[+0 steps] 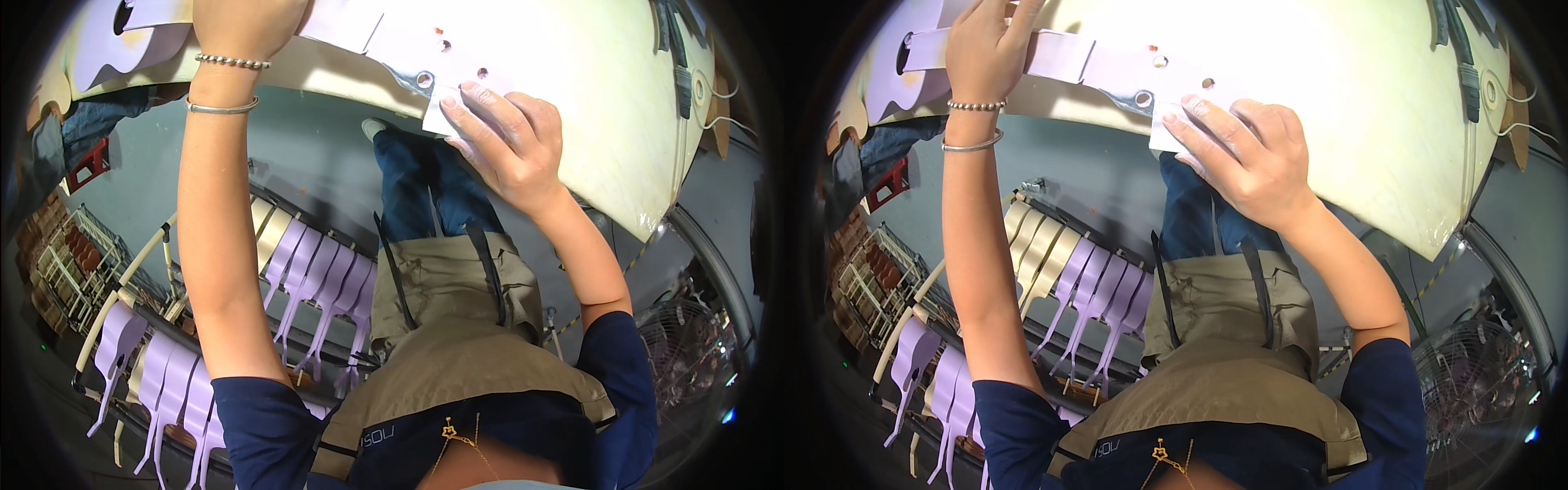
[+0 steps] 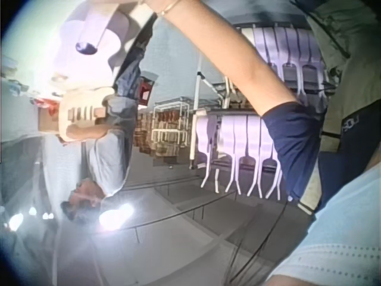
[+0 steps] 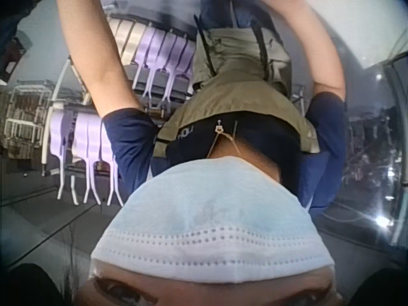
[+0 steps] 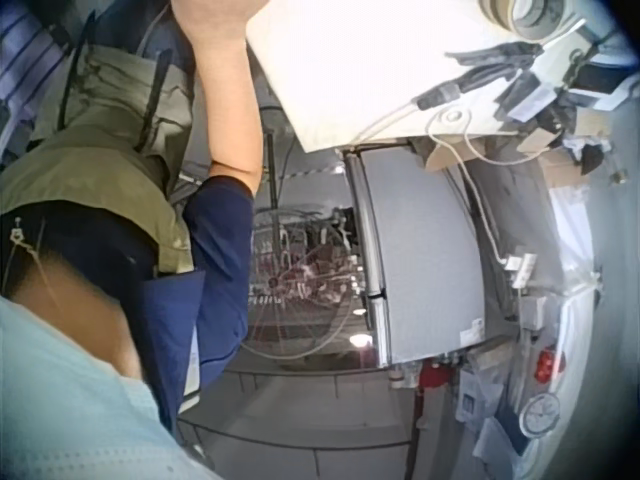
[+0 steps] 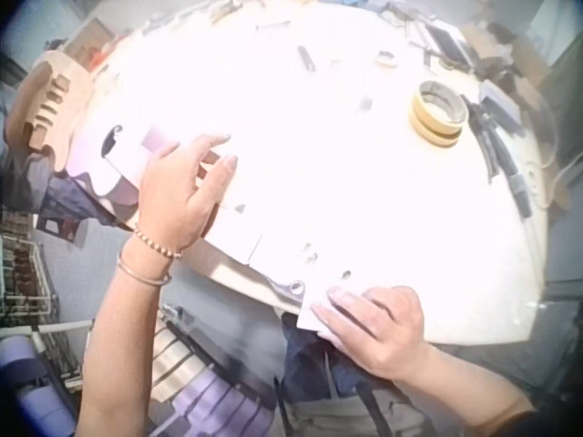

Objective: The person sands a purple guitar neck and headstock using a sanding block, focusing on the edges and surfaces. They repeatedly flip and rotate the piece to sand different sides and areas, including the headstock and the neck joint.

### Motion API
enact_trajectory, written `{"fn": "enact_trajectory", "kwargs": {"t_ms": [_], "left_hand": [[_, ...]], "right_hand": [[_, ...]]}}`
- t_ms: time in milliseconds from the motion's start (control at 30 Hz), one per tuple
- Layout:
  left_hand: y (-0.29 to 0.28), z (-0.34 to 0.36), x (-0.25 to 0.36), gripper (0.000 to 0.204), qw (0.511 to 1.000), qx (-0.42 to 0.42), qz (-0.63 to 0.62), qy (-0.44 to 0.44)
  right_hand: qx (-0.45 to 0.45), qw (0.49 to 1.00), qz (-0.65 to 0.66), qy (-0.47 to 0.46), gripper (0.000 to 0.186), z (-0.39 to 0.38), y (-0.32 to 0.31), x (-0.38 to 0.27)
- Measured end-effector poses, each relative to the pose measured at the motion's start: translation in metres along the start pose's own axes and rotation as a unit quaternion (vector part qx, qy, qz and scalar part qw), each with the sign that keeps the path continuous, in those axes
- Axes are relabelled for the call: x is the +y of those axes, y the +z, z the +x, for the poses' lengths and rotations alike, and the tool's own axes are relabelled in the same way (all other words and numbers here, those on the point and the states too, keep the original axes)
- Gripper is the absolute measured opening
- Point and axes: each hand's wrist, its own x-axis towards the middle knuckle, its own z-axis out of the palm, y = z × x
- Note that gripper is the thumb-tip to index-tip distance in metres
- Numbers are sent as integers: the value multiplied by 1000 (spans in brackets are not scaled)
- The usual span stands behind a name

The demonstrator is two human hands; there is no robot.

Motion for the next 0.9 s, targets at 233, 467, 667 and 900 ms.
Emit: {"fn": "enact_trajectory", "kwargs": {"t_ms": [233,467,667,900], "left_hand": [[-4,2,-1,34,995,-51,82,28],[-5,1,18,33,994,-41,102,21],[0,-1,-7,32,986,-16,157,60],[-1,0,-2,32,997,-27,66,23]], "right_hand": [[0,998,41,-40,56,18,17,5],[-27,998,52,-37,56,15,13,8],[13,999,36,-30,53,18,22,4],[-29,997,66,-9,52,22,15,-2]]}}
